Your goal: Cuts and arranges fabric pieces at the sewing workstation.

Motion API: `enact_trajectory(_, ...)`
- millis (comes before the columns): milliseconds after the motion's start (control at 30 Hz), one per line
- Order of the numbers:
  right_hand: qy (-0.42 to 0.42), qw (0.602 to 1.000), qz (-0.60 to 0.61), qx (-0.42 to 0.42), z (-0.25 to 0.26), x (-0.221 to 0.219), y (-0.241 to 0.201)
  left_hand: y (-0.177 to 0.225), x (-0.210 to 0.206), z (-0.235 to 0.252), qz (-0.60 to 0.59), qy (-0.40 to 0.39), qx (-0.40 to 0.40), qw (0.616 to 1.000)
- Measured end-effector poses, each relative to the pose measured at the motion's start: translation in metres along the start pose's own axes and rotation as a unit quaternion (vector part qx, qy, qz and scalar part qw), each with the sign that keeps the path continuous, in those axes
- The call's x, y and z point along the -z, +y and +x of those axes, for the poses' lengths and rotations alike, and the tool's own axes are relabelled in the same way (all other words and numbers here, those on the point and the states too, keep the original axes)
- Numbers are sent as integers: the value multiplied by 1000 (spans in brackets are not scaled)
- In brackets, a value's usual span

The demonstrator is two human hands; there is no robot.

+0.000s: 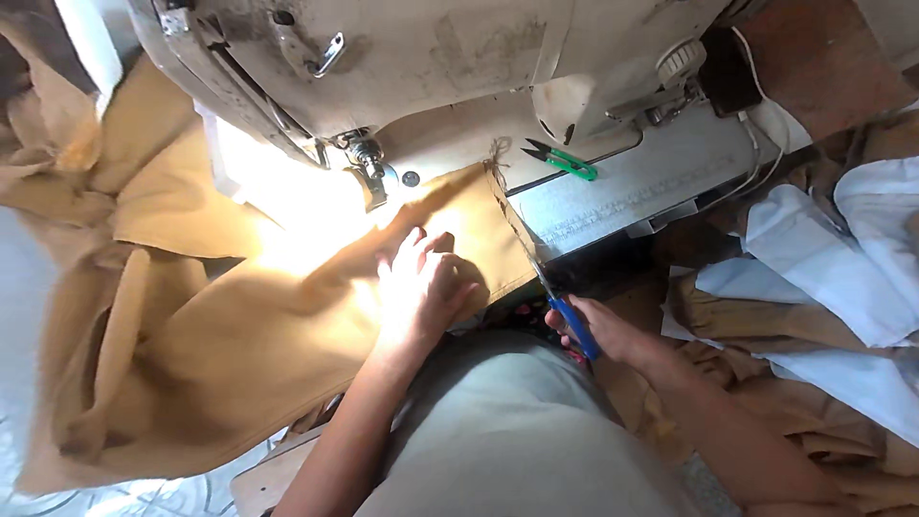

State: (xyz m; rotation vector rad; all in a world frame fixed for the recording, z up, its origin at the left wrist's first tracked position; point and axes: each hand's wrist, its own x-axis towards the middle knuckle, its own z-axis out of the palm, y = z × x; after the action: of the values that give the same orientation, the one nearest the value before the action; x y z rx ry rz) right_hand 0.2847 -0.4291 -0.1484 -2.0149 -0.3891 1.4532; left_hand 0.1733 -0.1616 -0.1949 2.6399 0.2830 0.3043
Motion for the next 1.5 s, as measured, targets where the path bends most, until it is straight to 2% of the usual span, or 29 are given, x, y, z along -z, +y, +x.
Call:
enact_trajectory(167,31,999,-22,-2,3,-6,1,0,0,-2,0,2,-2,1000)
enact_trajectory(300,64,997,42,-9,-2,-14,4,1,1,-1,4,0,-1,1000)
enact_trajectory(533,33,995,88,-34,-12,-15,4,3,-1,-5,-1,-4,-11,1000)
enact_trajectory(633,10,998,57,-19,-8,-11,1,5,-1,-10,-4,-15,-11,1000)
enact_trajectory(933,48,999,-7,-3,3,-15,0,9,-1,-15,0,-10,-16,1000)
enact_trajectory(1133,79,995,59,-17,-2,-21,2,7,-2,-15,-5,-12,-18,1000)
enact_trajectory(1333,36,991,126,-36,-7,-20,1,10,0,-19,-5,-18,-27,999)
enact_trajectory(1400,20,995,89,-28,-3,-18,0,11,1,-22,-11,-19,-32,999)
enact_trajectory(1500,43,999,25,-5,7,-17,0,13,0,-26,-16,-24,-33,999)
